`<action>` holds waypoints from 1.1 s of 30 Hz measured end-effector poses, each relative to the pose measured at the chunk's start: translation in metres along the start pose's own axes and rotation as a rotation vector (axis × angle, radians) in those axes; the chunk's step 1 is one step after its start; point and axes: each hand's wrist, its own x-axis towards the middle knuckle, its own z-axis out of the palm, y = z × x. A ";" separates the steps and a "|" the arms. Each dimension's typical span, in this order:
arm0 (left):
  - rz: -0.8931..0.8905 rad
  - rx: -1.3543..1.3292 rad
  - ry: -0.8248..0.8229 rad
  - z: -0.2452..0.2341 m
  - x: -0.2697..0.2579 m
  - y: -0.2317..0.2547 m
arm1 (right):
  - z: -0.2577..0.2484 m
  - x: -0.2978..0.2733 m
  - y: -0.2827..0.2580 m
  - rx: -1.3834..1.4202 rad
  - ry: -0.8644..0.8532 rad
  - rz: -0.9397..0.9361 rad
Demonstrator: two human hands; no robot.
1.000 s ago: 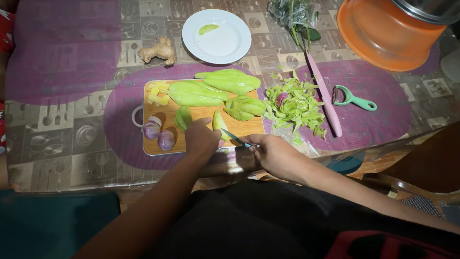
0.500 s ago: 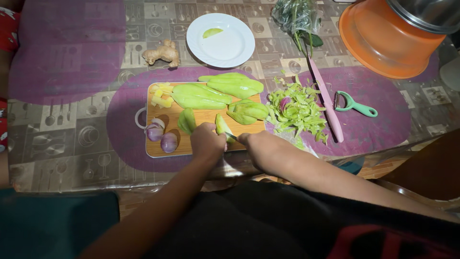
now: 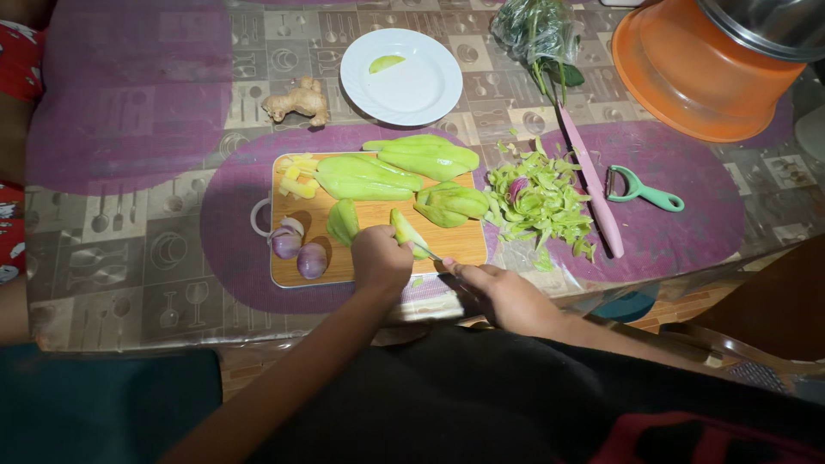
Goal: The person slices a chayote squash and small onions on a wooden cutting board using a blue knife.
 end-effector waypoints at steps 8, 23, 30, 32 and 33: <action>0.190 0.070 0.083 0.011 0.007 -0.015 | -0.033 0.013 -0.023 0.137 -0.233 0.280; 0.122 0.067 0.021 0.013 0.013 -0.022 | 0.012 0.000 -0.004 -0.028 -0.091 0.144; 0.250 0.127 -0.044 0.004 0.022 -0.029 | 0.013 0.012 0.022 0.203 0.050 -0.164; 0.318 0.151 -0.085 0.005 0.024 -0.027 | -0.013 0.020 0.020 0.252 -0.105 -0.025; 0.327 0.177 -0.097 0.004 0.026 -0.027 | -0.031 0.024 0.013 0.300 -0.252 0.110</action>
